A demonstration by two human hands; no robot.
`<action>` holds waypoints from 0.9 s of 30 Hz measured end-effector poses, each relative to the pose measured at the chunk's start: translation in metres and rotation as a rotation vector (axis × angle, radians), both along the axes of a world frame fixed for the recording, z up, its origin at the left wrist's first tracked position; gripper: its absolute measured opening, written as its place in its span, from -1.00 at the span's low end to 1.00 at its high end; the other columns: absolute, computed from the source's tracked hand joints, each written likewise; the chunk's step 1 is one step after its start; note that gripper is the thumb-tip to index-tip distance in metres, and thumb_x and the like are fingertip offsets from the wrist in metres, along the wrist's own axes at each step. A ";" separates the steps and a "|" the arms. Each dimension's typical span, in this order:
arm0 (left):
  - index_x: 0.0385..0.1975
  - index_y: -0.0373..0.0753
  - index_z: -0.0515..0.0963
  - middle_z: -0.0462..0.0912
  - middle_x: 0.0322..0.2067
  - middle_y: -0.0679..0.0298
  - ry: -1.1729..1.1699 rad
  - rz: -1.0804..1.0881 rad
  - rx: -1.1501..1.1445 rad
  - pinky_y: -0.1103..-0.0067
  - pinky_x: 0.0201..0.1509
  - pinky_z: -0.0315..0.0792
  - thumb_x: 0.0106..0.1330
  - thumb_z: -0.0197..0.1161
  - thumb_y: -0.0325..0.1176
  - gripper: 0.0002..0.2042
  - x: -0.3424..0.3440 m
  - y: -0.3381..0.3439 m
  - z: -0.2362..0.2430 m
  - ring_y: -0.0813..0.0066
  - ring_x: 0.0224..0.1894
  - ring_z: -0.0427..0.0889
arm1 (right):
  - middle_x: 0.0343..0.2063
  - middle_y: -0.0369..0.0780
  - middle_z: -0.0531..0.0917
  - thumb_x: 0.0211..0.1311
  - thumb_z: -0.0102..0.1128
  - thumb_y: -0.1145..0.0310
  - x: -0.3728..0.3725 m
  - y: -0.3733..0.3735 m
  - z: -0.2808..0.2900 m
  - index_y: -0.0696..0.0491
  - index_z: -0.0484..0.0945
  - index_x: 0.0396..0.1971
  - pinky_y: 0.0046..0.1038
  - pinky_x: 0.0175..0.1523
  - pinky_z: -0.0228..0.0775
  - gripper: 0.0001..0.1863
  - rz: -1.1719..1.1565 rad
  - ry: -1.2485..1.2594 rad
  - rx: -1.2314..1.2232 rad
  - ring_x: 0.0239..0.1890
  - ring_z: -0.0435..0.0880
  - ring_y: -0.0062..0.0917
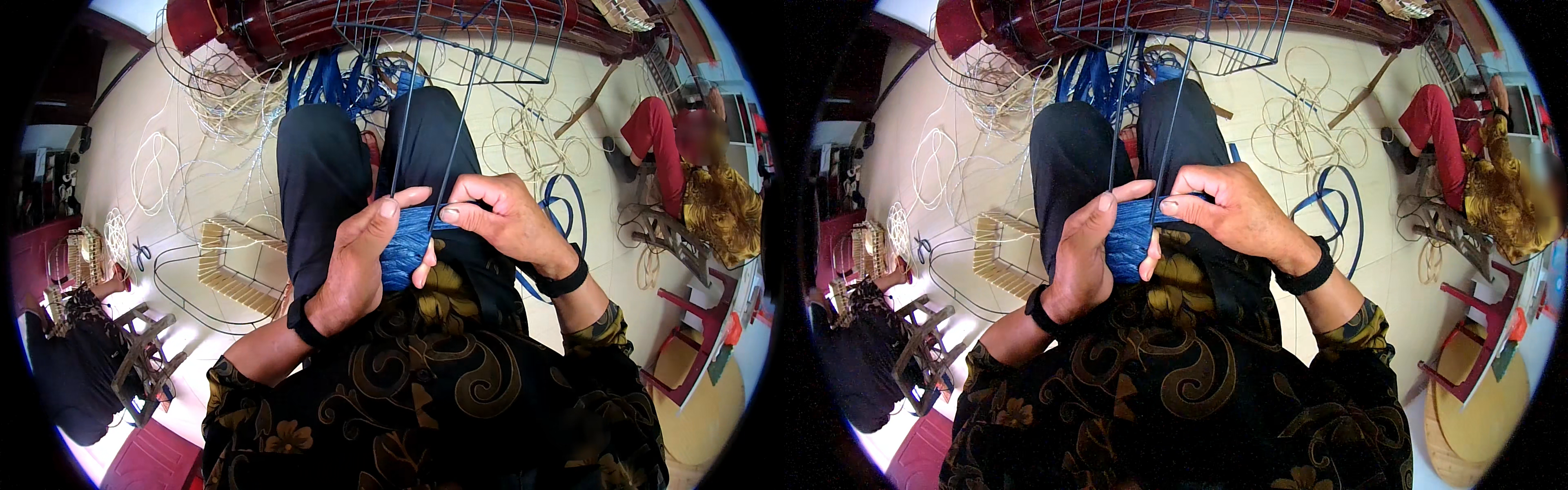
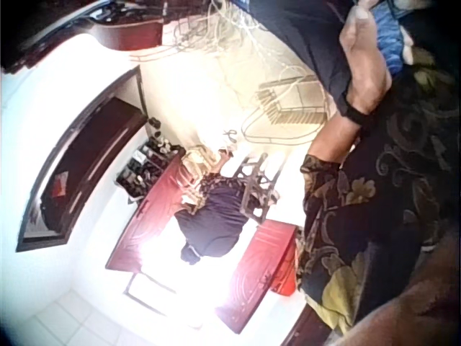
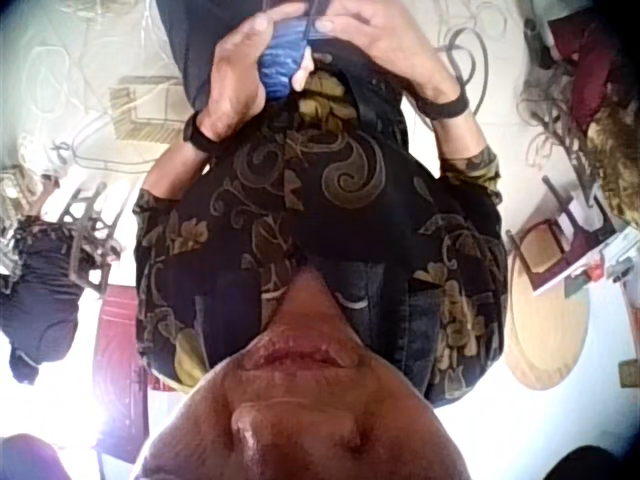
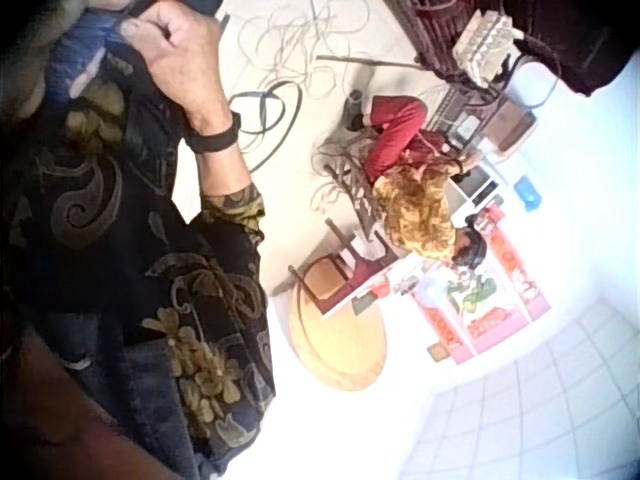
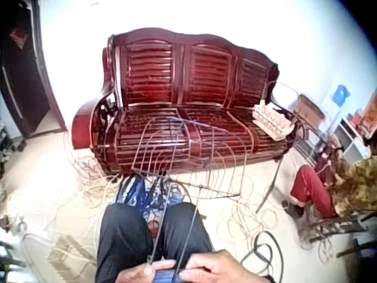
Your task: The person is wrapping a blue strap around a metal wire frame by hand, pulling the strap through the wires and tightening it while seated on the floor.
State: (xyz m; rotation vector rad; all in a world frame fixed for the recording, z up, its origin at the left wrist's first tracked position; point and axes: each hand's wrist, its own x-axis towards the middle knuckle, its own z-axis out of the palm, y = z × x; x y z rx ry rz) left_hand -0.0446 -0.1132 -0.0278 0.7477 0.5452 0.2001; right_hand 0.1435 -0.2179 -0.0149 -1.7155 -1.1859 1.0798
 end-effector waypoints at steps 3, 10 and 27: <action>0.17 -0.44 0.35 0.61 -0.46 0.02 0.004 0.000 0.009 0.53 -0.43 0.48 0.55 -0.15 -0.08 -0.51 0.002 0.000 0.000 0.36 -0.58 0.58 | -0.66 -0.30 0.52 0.24 0.33 0.31 -0.002 -0.002 0.003 0.13 0.57 -0.45 -0.57 -0.45 0.26 -0.79 -0.039 0.020 -0.026 -0.57 0.39 -0.73; 0.12 -0.44 0.39 0.59 -0.48 0.10 -0.041 0.068 -0.023 0.60 -0.45 0.48 0.58 -0.17 -0.12 -0.55 0.014 0.005 -0.012 0.45 -0.58 0.56 | -0.65 -0.37 0.54 0.24 0.32 0.34 0.002 0.009 0.007 0.16 0.59 -0.45 -0.62 -0.40 0.26 -0.81 -0.132 0.083 -0.095 -0.51 0.38 -0.81; 0.32 -0.36 0.17 0.61 -0.18 -0.04 -0.039 -0.171 -0.422 0.25 -0.02 0.56 0.49 -0.30 0.20 -0.29 0.035 0.053 -0.047 0.09 -0.17 0.67 | -0.65 -0.25 0.64 0.14 0.34 0.32 0.007 0.040 -0.028 0.15 0.67 -0.48 -0.53 -0.41 0.35 -0.81 -0.293 0.001 -0.177 -0.57 0.50 -0.70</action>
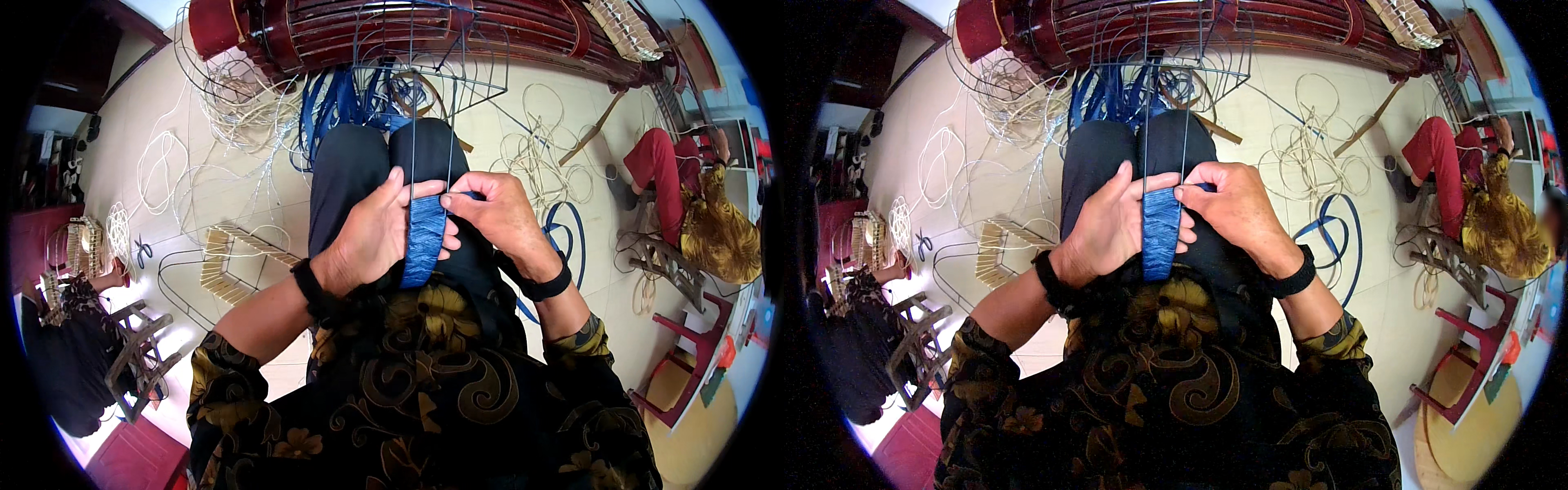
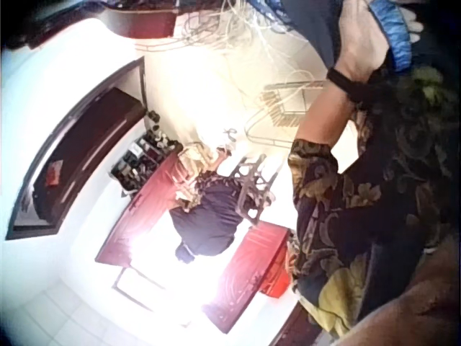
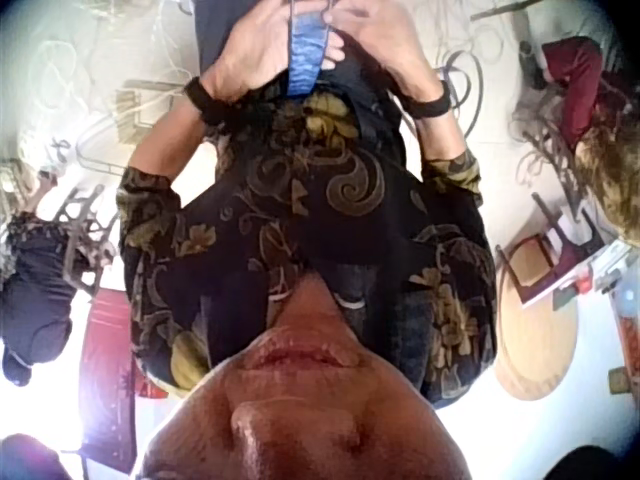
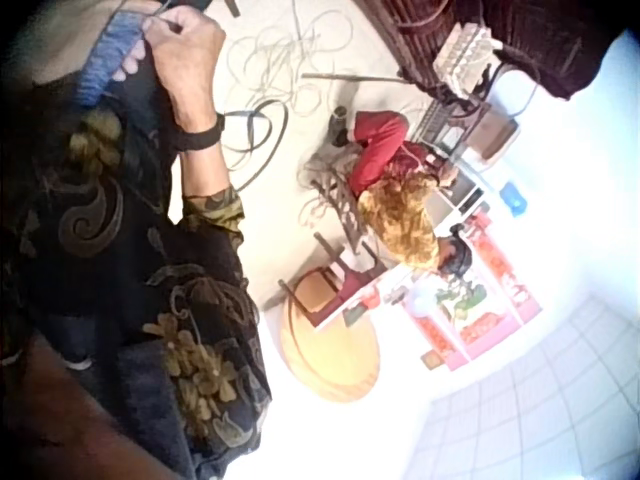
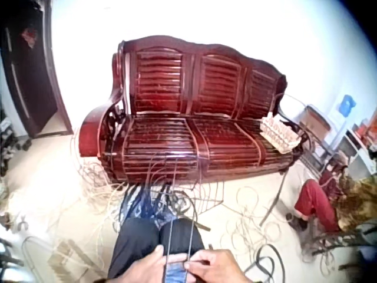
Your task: The person is wrapping a blue strap around a metal wire frame by hand, pulling the strap through the wires and tightening it while seated on the floor.
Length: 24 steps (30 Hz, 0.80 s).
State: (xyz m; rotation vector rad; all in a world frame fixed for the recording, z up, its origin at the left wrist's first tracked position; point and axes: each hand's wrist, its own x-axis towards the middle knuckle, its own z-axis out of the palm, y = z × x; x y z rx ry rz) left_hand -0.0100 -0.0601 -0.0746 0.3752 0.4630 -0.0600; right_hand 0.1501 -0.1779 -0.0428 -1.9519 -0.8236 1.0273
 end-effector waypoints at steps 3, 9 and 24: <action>0.26 -0.37 0.22 0.62 -0.24 -0.03 -0.092 -0.084 -0.014 0.30 -0.12 0.58 0.47 -0.34 0.25 -0.27 0.013 -0.006 -0.005 0.15 -0.26 0.68 | -0.65 -0.27 0.64 0.19 0.31 0.33 0.000 -0.012 0.000 0.15 0.66 -0.46 -0.54 -0.40 0.35 -0.81 -0.052 0.040 0.004 -0.54 0.50 -0.73; 0.19 -0.41 0.30 0.61 -0.42 0.04 0.000 -0.023 0.131 0.44 -0.39 0.52 0.53 -0.27 0.13 -0.36 0.018 -0.031 -0.008 0.31 -0.49 0.59 | -0.71 -0.32 0.52 0.25 0.30 0.25 0.007 -0.033 0.008 0.14 0.62 -0.50 -0.53 -0.45 0.28 -0.74 -0.030 -0.021 -0.108 -0.58 0.40 -0.72; 0.20 -0.40 0.29 0.60 -0.45 0.06 0.089 0.015 0.216 0.49 -0.43 0.53 0.55 -0.27 0.07 -0.41 0.025 -0.029 -0.001 0.38 -0.53 0.59 | -0.75 -0.35 0.43 0.30 0.26 0.25 0.012 -0.024 0.030 0.14 0.58 -0.56 -0.54 -0.50 0.17 -0.69 0.018 0.060 -0.095 -0.61 0.28 -0.74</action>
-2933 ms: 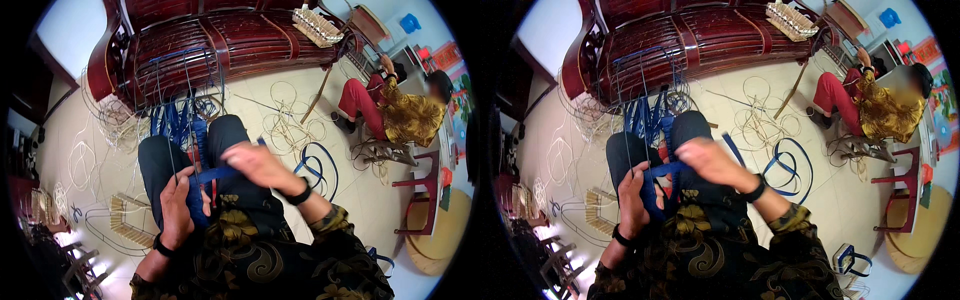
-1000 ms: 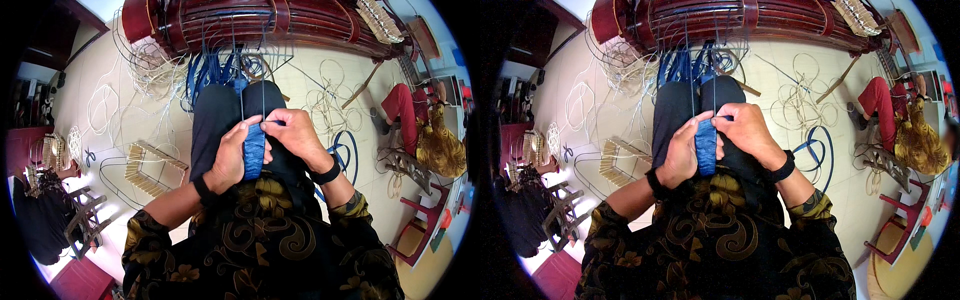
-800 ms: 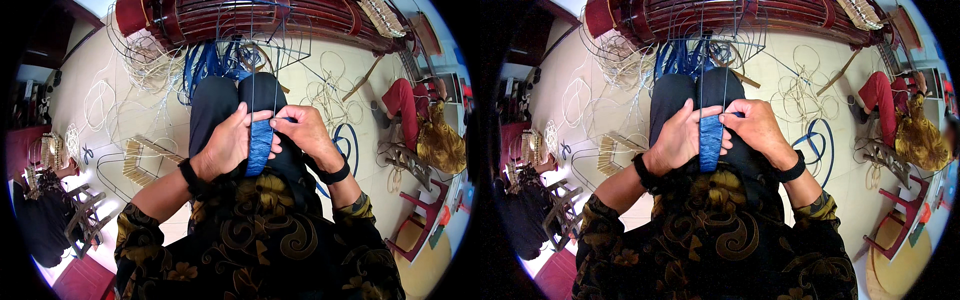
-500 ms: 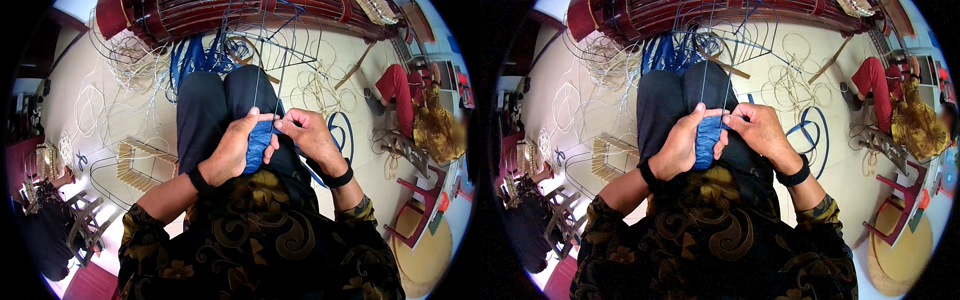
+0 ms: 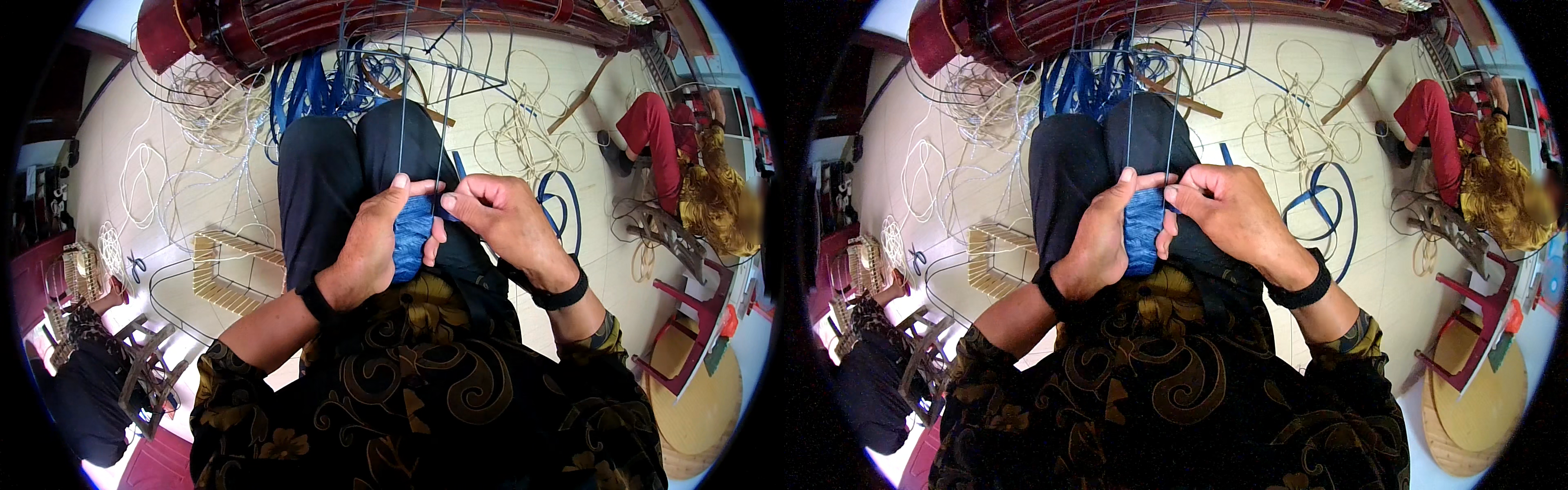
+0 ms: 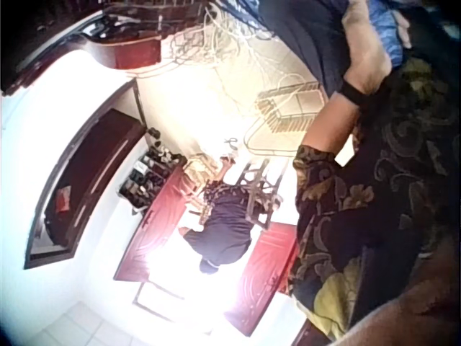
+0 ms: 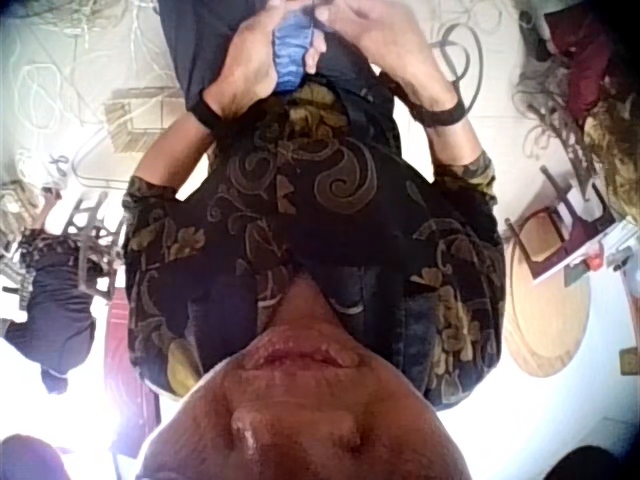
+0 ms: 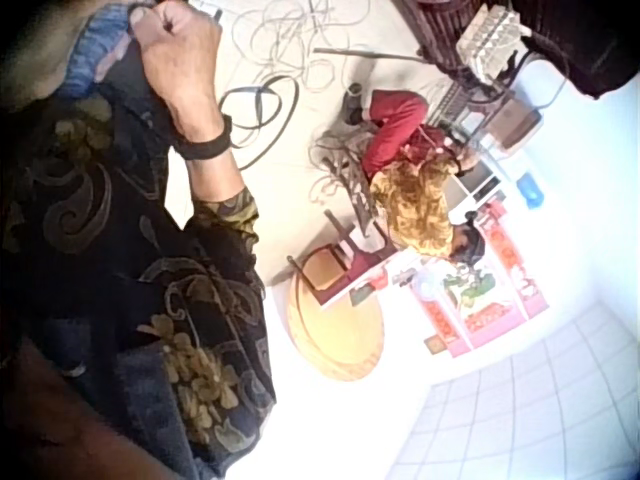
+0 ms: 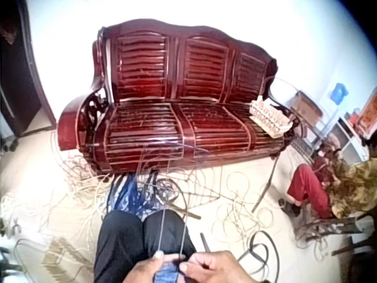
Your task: The person is wrapping a blue strap around a metal wire frame by hand, pulling the strap through the wires and tightening it while seated on the floor.
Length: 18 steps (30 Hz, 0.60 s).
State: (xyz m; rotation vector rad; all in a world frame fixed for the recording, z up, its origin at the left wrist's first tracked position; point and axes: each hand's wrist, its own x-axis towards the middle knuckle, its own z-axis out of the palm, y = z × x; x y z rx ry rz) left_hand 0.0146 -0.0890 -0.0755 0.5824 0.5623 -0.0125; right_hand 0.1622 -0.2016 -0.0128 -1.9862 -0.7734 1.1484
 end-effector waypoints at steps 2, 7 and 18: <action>0.20 -0.39 0.29 0.60 -0.41 0.07 -0.027 0.015 0.020 0.49 -0.41 0.54 0.55 -0.29 0.06 -0.42 0.000 0.000 -0.001 0.39 -0.51 0.59 | -0.75 -0.34 0.49 0.33 0.21 0.24 0.002 0.008 0.003 0.16 0.56 -0.59 -0.56 -0.50 0.19 -0.66 0.018 0.038 -0.044 -0.63 0.33 -0.73; 0.19 -0.36 0.29 0.60 -0.29 0.11 -0.100 0.039 0.041 0.51 -0.36 0.55 0.57 -0.34 0.00 -0.47 -0.001 -0.002 -0.001 0.42 -0.42 0.61 | -0.72 -0.36 0.54 0.38 0.14 0.28 0.008 0.027 0.003 0.13 0.53 -0.61 -0.62 -0.52 0.20 -0.65 -0.001 0.303 -0.047 -0.67 0.41 -0.74; 0.27 -0.27 0.22 0.57 -0.17 0.16 -0.075 0.063 -0.048 0.49 -0.25 0.60 0.57 -0.20 -0.21 -0.61 -0.002 -0.001 -0.007 0.42 -0.26 0.62 | -0.61 -0.33 0.56 0.36 0.12 0.37 0.022 0.056 -0.003 0.16 0.60 -0.40 -0.67 -0.57 0.27 -0.80 -0.045 0.442 -0.254 -0.67 0.42 -0.72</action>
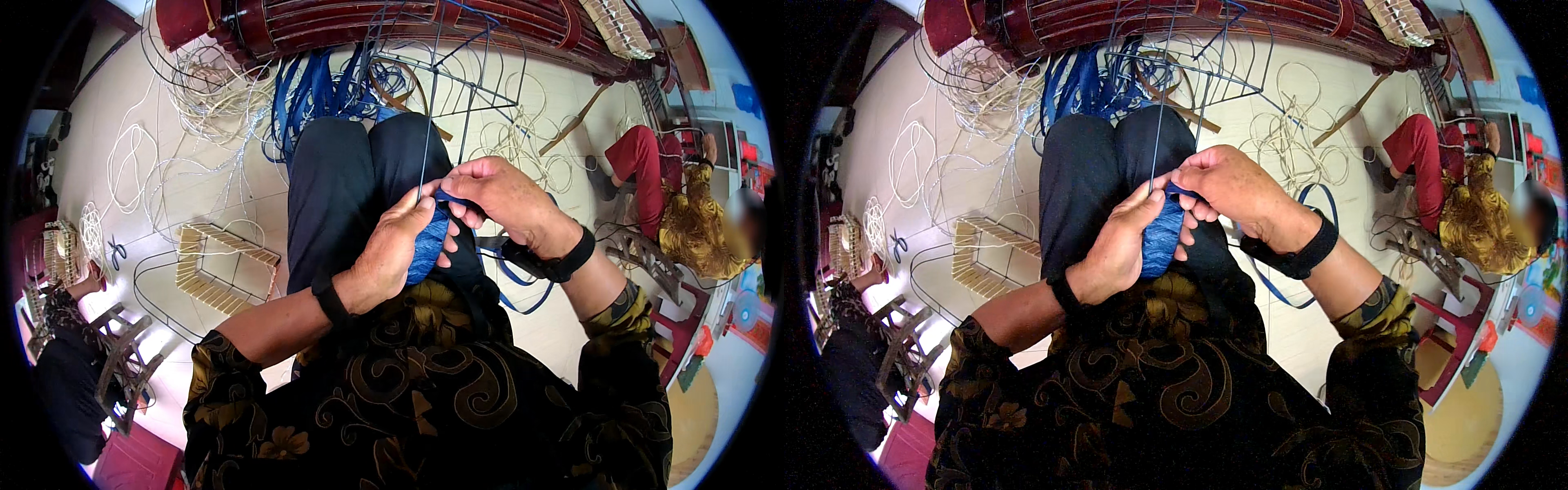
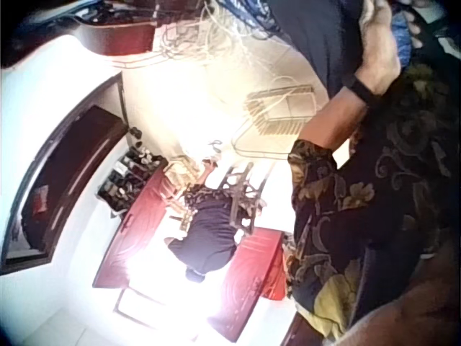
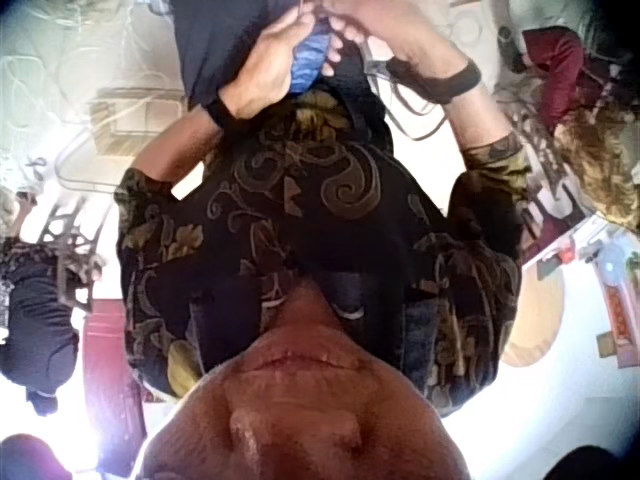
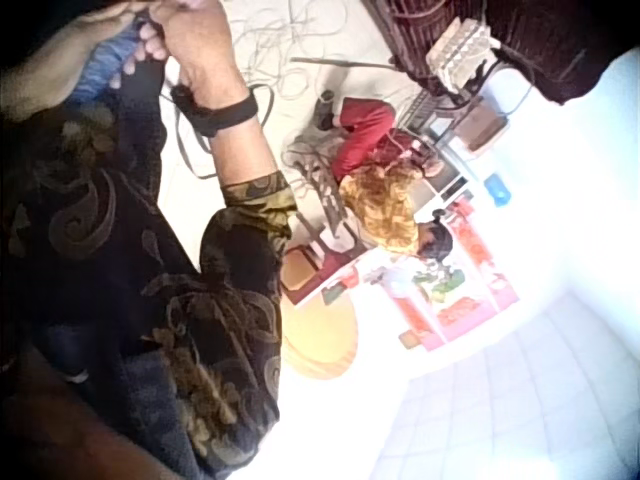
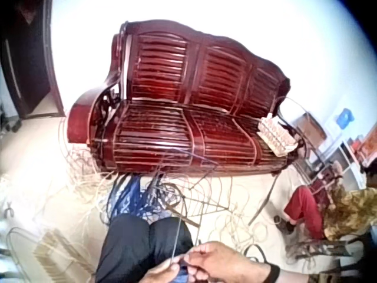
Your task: The person is wrapping a blue strap around a metal wire frame by hand, pulling the strap through the wires and tightening it while seated on the floor.
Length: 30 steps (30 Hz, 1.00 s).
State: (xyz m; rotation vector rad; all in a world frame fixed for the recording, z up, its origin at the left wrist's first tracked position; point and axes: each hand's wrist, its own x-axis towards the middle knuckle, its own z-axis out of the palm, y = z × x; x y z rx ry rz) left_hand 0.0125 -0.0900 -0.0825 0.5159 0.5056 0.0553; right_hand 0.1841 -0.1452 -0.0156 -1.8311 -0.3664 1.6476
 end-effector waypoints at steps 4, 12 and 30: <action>0.31 -0.26 0.23 0.56 -0.08 0.21 -0.007 0.030 -0.044 0.41 -0.09 0.60 0.57 -0.18 -0.21 -0.58 0.002 0.004 -0.002 0.42 -0.12 0.61 | -0.56 -0.30 0.60 0.32 0.13 0.37 0.007 0.014 0.007 0.18 0.62 -0.32 -0.67 -0.49 0.34 -0.81 0.083 -0.087 -0.100 -0.58 0.51 -0.69; 0.22 -0.25 0.34 0.54 0.02 0.24 0.075 0.100 -0.304 0.27 0.03 0.56 0.56 -0.15 -0.27 -0.66 0.008 0.016 -0.009 0.43 0.00 0.58 | -0.52 -0.28 0.64 0.26 0.16 0.43 0.030 0.041 0.011 0.19 0.62 -0.37 -0.65 -0.46 0.38 -0.86 0.361 -0.209 -0.213 -0.53 0.54 -0.68; 0.33 -0.21 0.27 0.63 -0.25 0.29 0.157 -0.116 0.026 0.60 -0.30 0.55 0.42 0.14 -0.43 -0.52 0.027 0.052 -0.010 0.61 -0.29 0.62 | -0.29 -0.06 0.64 0.14 0.10 0.45 0.057 0.084 0.010 0.24 0.33 0.05 -0.45 -0.28 0.62 -0.55 0.417 0.053 -0.155 -0.32 0.75 -0.37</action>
